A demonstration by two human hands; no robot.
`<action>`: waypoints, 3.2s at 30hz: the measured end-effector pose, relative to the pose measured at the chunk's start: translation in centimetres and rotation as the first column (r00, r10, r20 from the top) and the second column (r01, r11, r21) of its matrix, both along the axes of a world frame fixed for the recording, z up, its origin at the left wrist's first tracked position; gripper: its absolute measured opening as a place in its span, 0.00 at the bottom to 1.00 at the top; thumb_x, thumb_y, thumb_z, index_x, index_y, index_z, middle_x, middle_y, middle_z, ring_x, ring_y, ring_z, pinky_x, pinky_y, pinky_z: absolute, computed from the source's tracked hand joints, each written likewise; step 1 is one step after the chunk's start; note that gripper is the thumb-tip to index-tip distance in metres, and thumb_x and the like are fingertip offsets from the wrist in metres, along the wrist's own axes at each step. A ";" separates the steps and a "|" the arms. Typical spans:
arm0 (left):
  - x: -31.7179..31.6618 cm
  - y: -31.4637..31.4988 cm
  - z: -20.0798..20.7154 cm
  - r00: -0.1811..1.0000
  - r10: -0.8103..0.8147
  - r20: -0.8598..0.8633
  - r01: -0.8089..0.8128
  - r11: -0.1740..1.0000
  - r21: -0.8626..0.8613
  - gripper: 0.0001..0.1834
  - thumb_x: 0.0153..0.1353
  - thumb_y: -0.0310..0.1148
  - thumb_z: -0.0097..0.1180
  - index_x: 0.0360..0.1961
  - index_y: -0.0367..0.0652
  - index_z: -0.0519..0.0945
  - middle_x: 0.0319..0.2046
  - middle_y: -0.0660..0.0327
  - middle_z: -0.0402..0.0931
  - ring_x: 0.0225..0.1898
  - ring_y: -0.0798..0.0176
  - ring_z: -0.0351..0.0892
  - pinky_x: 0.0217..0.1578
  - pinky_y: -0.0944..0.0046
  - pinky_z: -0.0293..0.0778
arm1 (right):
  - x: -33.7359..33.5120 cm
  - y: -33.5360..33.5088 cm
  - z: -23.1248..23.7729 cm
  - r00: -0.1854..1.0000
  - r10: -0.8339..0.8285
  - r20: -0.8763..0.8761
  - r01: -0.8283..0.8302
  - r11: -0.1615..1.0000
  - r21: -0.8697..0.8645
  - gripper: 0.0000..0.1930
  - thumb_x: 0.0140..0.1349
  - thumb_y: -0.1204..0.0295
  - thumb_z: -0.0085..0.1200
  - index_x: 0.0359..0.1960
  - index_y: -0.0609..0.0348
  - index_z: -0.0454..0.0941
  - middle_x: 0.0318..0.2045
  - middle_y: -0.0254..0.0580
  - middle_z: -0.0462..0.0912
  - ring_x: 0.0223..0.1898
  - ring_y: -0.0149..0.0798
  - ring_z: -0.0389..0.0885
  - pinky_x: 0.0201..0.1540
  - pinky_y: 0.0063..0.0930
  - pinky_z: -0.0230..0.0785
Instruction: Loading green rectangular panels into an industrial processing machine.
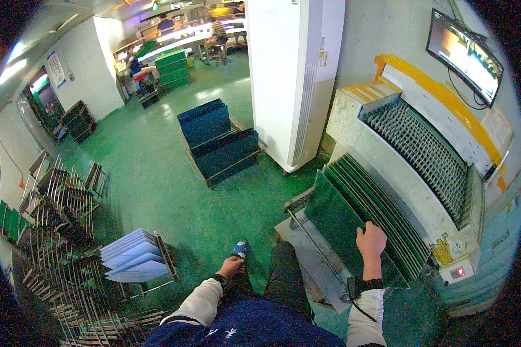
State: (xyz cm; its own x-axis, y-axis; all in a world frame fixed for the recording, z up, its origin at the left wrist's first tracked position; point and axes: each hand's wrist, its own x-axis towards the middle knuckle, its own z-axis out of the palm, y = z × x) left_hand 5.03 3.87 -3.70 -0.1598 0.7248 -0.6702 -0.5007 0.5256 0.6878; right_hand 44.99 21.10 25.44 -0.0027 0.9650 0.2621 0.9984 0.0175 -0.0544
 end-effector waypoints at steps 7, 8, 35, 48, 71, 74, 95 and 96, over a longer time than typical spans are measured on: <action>-0.4 -0.1 -1.1 0.999 -0.014 -0.035 0.014 1.000 -0.006 0.08 0.56 0.29 0.55 0.33 0.34 0.73 0.22 0.57 0.72 0.18 0.60 0.74 0.22 0.61 0.77 | -0.2 -0.1 0.1 1.000 0.014 -0.003 -0.014 1.000 0.015 0.14 0.50 0.61 0.59 0.28 0.58 0.74 0.25 0.50 0.79 0.31 0.52 0.79 0.32 0.45 0.70; -0.5 -0.1 -1.0 0.999 -0.015 -0.035 0.015 1.000 -0.007 0.08 0.56 0.29 0.55 0.32 0.34 0.73 0.22 0.57 0.72 0.19 0.60 0.74 0.22 0.61 0.77 | -0.3 -0.1 0.1 1.000 0.013 -0.004 -0.013 1.000 0.014 0.14 0.50 0.61 0.59 0.28 0.58 0.74 0.25 0.50 0.79 0.31 0.52 0.79 0.32 0.45 0.70; -0.9 -0.6 -1.5 1.000 -0.013 -0.012 0.014 1.000 0.008 0.07 0.56 0.29 0.54 0.29 0.35 0.73 0.21 0.58 0.71 0.17 0.61 0.72 0.19 0.61 0.75 | -0.1 0.2 -0.3 0.999 0.049 0.009 -0.049 0.999 -0.002 0.14 0.51 0.61 0.59 0.29 0.59 0.74 0.25 0.49 0.79 0.30 0.53 0.78 0.32 0.45 0.69; -0.3 0.2 -0.2 1.000 0.004 0.001 -0.004 0.997 0.073 0.06 0.59 0.27 0.53 0.33 0.36 0.70 0.23 0.58 0.71 0.18 0.63 0.70 0.17 0.65 0.69 | 2.1 1.0 1.6 0.987 0.079 -0.137 -0.090 0.993 -0.079 0.19 0.50 0.59 0.57 0.39 0.60 0.78 0.35 0.54 0.79 0.40 0.55 0.77 0.43 0.46 0.68; -0.3 0.6 2.7 0.986 -0.134 -0.103 0.137 0.990 0.018 0.06 0.58 0.26 0.51 0.36 0.36 0.71 0.26 0.56 0.73 0.24 0.60 0.74 0.26 0.60 0.75 | 21.6 6.7 22.8 -0.405 0.335 -0.851 0.183 0.941 0.284 0.17 0.58 0.73 0.55 0.49 0.62 0.70 0.45 0.43 0.78 0.44 0.42 0.78 0.47 0.37 0.73; 0.2 0.9 2.3 0.968 -0.157 -0.197 0.173 0.982 0.071 0.07 0.57 0.26 0.51 0.35 0.34 0.71 0.24 0.58 0.73 0.22 0.63 0.74 0.24 0.63 0.75 | 21.6 9.2 19.3 -0.443 0.365 -0.819 0.089 0.927 0.364 0.17 0.59 0.76 0.53 0.50 0.59 0.69 0.47 0.41 0.77 0.47 0.40 0.77 0.50 0.37 0.72; 1.5 2.9 0.4 0.952 -0.246 -0.182 0.273 0.951 0.144 0.08 0.59 0.34 0.55 0.25 0.43 0.76 0.21 0.63 0.71 0.21 0.69 0.64 0.23 0.64 0.63 | 29.0 29.4 1.8 0.326 0.383 -0.864 0.208 0.863 0.461 0.06 0.62 0.74 0.48 0.34 0.66 0.69 0.32 0.45 0.77 0.33 0.39 0.79 0.36 0.31 0.74; 1.9 3.4 0.6 0.946 -0.256 -0.198 0.288 0.945 0.156 0.08 0.59 0.34 0.55 0.25 0.43 0.76 0.21 0.63 0.71 0.21 0.69 0.64 0.23 0.64 0.63 | 30.4 29.5 1.9 0.357 0.377 -0.854 0.202 0.862 0.465 0.07 0.63 0.73 0.47 0.36 0.66 0.68 0.34 0.47 0.78 0.35 0.40 0.79 0.37 0.31 0.74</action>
State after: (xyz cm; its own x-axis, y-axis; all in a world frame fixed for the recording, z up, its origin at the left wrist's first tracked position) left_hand 6.96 7.31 -3.10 -0.0410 0.8627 -0.5041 -0.2214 0.4841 0.8466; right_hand 75.43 50.56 27.36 0.4334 0.7418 0.5117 0.3106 0.4100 -0.8575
